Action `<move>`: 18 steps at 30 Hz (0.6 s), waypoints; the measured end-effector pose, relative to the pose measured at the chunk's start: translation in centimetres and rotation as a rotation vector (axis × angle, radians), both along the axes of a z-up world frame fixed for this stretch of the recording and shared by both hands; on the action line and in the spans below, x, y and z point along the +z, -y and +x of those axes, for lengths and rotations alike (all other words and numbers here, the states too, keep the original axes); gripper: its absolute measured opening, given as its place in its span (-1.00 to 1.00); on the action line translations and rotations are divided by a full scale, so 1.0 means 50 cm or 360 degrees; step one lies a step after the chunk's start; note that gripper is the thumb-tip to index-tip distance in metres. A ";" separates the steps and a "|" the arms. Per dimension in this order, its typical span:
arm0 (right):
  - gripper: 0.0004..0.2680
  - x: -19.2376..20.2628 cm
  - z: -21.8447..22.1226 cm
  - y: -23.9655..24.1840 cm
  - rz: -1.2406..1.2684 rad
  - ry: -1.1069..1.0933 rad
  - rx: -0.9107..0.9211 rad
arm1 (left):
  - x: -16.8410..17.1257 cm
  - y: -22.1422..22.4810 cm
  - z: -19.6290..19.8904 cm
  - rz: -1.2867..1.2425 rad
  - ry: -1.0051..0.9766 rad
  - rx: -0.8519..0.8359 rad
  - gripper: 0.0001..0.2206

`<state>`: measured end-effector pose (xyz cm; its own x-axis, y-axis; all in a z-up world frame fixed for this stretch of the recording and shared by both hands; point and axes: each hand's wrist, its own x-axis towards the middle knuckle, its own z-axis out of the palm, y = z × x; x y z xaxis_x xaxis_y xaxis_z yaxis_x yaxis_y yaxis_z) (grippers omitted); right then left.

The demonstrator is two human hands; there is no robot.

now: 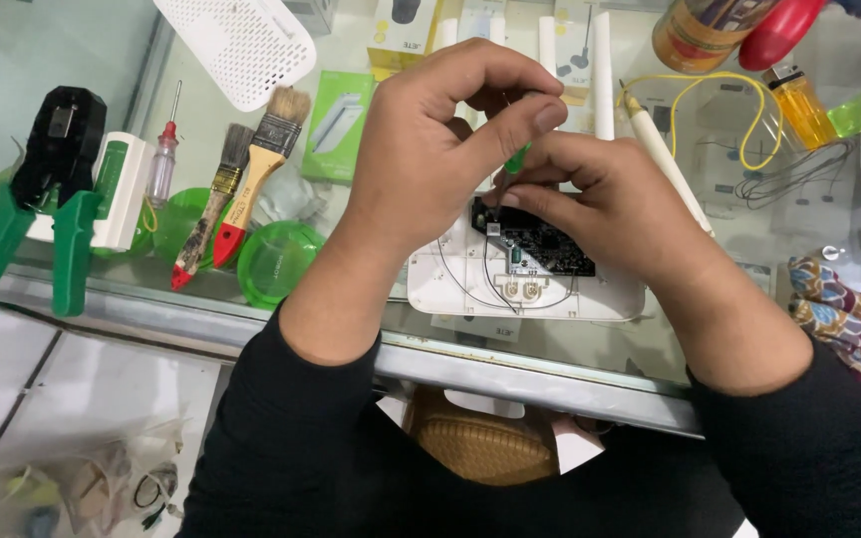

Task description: Repairing a wireless router by disassembling the casing and inspecting the internal circuit board and wiring using tools.

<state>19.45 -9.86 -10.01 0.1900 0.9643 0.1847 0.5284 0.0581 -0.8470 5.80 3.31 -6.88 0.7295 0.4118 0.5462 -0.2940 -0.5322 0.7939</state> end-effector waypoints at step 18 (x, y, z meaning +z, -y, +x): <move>-0.86 -0.049 0.042 0.002 0.0224 0.0442 0.0193 | 0.043 0.094 -0.030 0.0114 0.0029 0.0307 -0.91</move>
<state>21.55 -9.98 -12.45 -0.0008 0.9381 0.3464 0.7200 0.2410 -0.6508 4.32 -1.42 -4.73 0.6304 0.5025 0.5916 -0.1955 -0.6348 0.7475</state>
